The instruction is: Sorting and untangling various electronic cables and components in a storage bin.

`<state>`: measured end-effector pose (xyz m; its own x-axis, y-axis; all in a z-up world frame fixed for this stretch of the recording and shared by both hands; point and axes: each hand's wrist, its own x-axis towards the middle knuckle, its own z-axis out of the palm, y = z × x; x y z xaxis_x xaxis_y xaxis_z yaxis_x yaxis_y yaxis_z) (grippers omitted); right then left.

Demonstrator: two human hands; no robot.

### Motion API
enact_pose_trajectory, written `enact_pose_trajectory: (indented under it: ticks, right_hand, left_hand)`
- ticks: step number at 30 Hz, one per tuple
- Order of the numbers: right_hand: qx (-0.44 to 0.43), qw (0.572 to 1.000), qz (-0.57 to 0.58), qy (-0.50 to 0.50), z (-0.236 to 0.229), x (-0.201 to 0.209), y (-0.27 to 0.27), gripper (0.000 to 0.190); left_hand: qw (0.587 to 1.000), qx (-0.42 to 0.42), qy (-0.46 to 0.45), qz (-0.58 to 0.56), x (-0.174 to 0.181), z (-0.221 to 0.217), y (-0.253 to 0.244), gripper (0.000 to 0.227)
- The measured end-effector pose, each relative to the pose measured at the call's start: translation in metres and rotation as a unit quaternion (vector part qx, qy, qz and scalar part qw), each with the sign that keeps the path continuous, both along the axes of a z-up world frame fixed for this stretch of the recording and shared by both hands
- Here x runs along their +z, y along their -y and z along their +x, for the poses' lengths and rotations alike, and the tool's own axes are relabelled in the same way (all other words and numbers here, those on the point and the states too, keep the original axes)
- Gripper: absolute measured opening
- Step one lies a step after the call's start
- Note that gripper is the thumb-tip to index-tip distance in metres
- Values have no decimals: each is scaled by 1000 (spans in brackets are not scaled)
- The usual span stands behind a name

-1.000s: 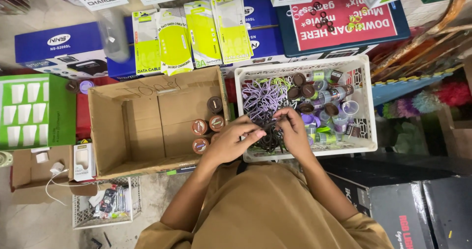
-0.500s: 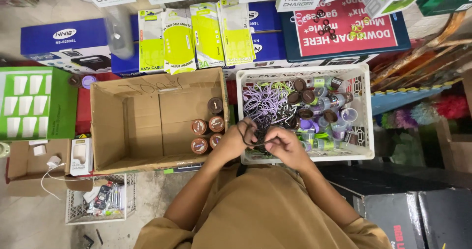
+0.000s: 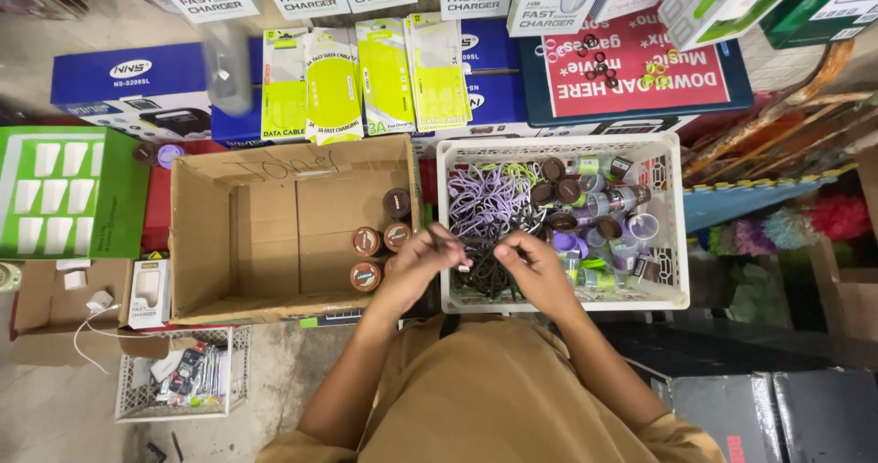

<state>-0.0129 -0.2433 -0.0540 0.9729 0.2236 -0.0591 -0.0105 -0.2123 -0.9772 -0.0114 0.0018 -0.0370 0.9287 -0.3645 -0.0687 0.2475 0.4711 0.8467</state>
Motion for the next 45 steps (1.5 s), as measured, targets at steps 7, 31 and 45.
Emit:
enact_pose_trajectory:
  ticks: [7, 31, 45]
  right_hand:
    - [66, 992, -86, 63, -5, 45, -20, 20]
    - [49, 963, -138, 227, 12, 22, -17, 18]
    - [-49, 978, 179, 98, 13, -19, 0, 23]
  left_hand:
    - [999, 27, -10, 46, 4, -8, 34, 17]
    - [966, 113, 85, -218, 32, -15, -50, 30]
    - [969, 233, -83, 0, 29, 7, -41, 47]
